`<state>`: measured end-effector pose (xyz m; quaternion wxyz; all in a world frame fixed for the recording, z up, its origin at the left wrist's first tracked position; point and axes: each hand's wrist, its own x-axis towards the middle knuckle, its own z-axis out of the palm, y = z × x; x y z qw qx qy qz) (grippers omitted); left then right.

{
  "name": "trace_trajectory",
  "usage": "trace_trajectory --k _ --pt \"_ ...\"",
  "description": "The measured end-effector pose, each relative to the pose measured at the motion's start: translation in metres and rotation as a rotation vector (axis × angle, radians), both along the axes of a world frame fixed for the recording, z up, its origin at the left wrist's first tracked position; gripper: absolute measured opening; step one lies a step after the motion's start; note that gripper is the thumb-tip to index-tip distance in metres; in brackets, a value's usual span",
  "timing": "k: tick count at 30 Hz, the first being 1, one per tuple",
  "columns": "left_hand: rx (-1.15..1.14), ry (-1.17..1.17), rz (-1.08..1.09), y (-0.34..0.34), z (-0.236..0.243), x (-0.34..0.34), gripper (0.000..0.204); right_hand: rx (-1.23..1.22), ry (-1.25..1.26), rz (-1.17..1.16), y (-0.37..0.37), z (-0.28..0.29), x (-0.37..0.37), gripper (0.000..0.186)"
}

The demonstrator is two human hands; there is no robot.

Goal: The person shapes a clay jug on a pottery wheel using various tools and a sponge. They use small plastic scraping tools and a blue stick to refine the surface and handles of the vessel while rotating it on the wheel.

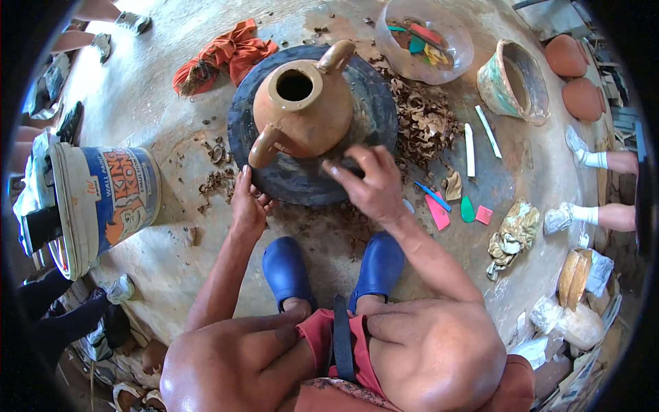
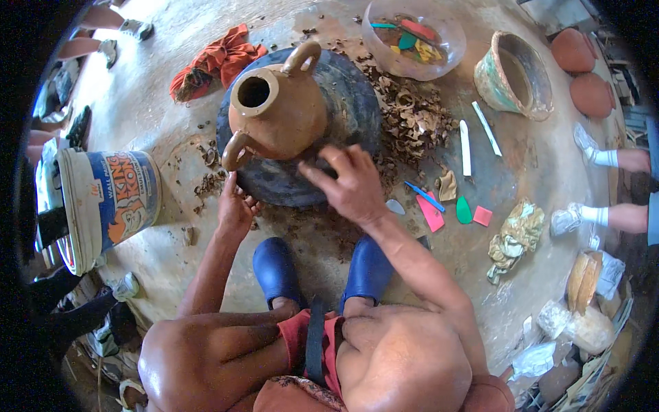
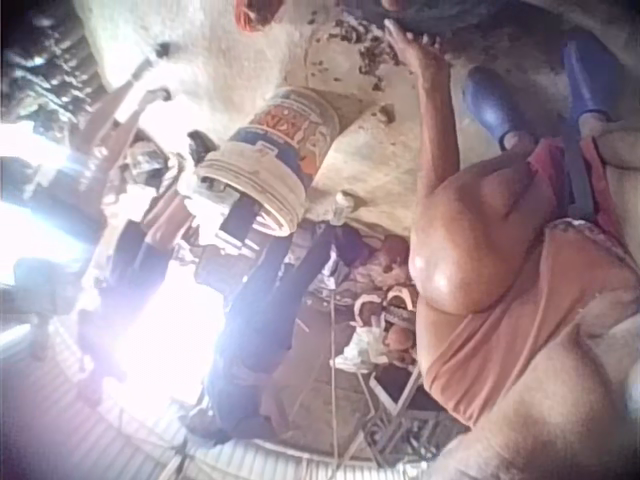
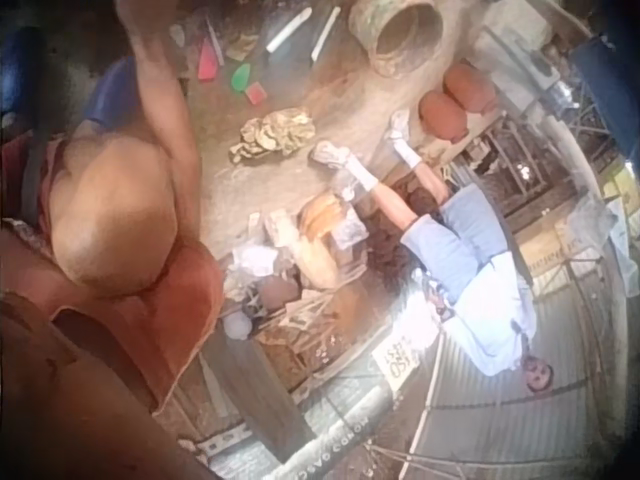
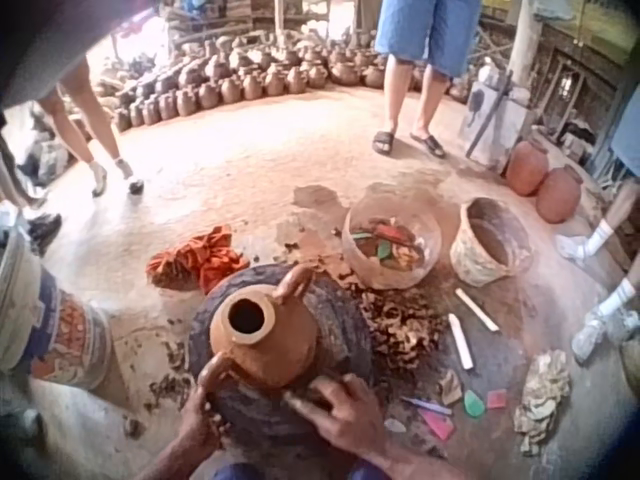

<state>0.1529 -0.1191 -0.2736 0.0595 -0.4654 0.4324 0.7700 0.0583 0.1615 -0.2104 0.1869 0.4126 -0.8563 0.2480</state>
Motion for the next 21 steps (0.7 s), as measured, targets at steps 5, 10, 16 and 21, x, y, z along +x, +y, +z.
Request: trace_trajectory --k 5,10,16,21 --pt "0.022 0.009 -0.089 0.003 0.013 0.005 0.050 -0.203 -0.137 -0.359 0.008 0.019 -0.026 0.054" --pt "0.053 0.045 -0.132 0.013 0.009 0.028 0.054 -0.463 -0.377 -0.287 -0.025 0.036 -0.018 0.059" --pt "0.147 0.026 -0.210 0.057 0.025 0.035 0.054 -0.444 -0.169 -0.191 -0.032 0.061 0.010 0.059" --pt "0.220 -0.008 -0.295 0.066 0.019 0.038 0.065 -0.170 -0.255 -0.113 -0.011 0.023 0.018 0.053"
